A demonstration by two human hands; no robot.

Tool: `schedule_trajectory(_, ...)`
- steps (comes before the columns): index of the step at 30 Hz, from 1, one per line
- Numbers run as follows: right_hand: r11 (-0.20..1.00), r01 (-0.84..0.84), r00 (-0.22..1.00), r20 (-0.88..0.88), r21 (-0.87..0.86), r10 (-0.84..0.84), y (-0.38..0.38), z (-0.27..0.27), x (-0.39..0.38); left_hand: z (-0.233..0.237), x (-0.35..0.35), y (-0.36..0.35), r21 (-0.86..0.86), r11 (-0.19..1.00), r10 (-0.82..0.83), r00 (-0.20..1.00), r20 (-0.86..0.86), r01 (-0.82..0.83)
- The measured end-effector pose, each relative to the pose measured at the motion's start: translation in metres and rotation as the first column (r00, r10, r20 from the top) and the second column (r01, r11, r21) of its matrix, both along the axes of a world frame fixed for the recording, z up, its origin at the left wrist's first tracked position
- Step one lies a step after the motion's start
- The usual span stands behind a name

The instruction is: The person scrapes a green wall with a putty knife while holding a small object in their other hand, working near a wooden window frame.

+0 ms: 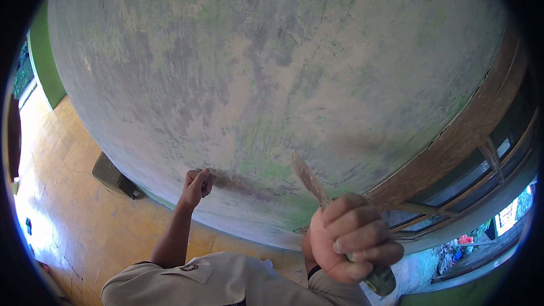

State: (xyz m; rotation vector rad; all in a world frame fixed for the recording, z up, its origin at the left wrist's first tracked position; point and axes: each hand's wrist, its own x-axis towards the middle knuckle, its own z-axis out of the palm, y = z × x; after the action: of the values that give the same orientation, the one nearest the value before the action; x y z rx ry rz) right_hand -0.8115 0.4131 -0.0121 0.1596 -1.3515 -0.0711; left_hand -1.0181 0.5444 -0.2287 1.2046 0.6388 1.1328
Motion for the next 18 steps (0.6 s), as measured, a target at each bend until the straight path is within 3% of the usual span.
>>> schedule_trajectory(4, 0.977, 0.070, 0.997, -0.003, -0.204, -0.072, 0.020, 0.001, 0.001, 0.003, 0.002, -0.002, 0.061, 0.998, 0.014, 1.000, -0.026, -0.012)
schedule_trajectory(8, 0.999, -0.037, 0.994, 0.102, -0.029, 0.040, -0.002, 0.001, 0.001, -0.001, 0.001, 0.002, 0.042, 0.999, 0.013, 1.000, 0.001, -0.013)
schedule_trajectory(9, 0.999, -0.040, 0.994, 0.103, -0.027, 0.042, 0.004, 0.001, -0.002, -0.003, 0.000, 0.001, 0.018, 1.000, 0.006, 1.000, 0.005, -0.006)
schedule_trajectory(11, 0.979, 0.076, 0.995, 0.074, -0.191, -0.063, 0.023, -0.001, -0.003, 0.001, 0.000, -0.001, 0.019, 1.000, 0.013, 1.000, -0.010, -0.013)
schedule_trajectory(13, 0.980, 0.018, 0.999, 0.039, -0.197, -0.011, 0.024, -0.002, 0.000, 0.003, 0.002, -0.002, 0.023, 1.000, 0.020, 1.000, -0.022, -0.020)
schedule_trajectory(16, 0.994, 0.007, 0.989, 0.150, -0.112, 0.009, 0.008, -0.001, 0.000, 0.001, 0.001, 0.000, 0.024, 0.999, 0.048, 0.999, -0.014, -0.047)
schedule_trajectory(18, 0.997, 0.040, 0.999, 0.009, -0.059, -0.040, 0.002, -0.003, -0.006, -0.002, 0.001, 0.000, 0.013, 1.000, 0.025, 1.000, -0.010, -0.025)
